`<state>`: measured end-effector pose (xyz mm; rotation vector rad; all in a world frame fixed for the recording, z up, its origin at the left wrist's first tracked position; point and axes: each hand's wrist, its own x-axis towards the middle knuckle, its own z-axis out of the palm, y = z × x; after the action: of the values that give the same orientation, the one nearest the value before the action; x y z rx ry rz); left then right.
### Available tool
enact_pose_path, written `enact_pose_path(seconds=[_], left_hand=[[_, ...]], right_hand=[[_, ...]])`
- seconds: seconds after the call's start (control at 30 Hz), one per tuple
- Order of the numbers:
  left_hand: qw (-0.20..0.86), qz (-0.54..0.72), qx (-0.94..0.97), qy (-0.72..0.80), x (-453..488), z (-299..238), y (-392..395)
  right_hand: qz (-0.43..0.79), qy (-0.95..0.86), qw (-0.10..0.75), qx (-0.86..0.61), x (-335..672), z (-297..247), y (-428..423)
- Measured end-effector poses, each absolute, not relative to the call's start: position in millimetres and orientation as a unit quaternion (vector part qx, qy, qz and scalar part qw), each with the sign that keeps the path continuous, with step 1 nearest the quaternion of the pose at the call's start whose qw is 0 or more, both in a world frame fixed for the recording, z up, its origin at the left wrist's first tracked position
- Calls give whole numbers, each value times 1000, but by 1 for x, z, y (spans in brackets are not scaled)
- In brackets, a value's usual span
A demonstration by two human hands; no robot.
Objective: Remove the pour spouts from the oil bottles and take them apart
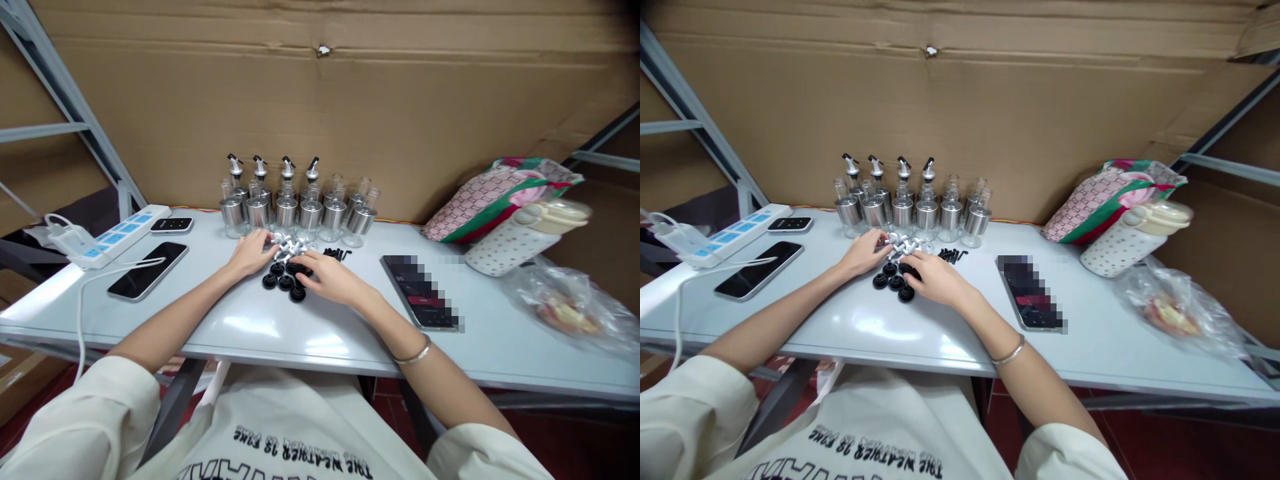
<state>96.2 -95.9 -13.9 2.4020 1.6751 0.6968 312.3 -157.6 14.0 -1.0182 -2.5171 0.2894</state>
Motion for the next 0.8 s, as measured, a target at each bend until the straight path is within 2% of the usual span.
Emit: enact_pose_path(seconds=[0.37, 0.63, 0.8], left_hand=[[54, 255, 810, 525, 100, -9, -103], [51, 246, 865, 435, 97, -9, -100], [54, 245, 889, 384, 96, -7, -102]], right_hand=[[109, -904, 205, -360, 312, 14, -156], [98, -889, 292, -340, 315, 18, -158], [110, -904, 261, -322, 314, 18, -161]])
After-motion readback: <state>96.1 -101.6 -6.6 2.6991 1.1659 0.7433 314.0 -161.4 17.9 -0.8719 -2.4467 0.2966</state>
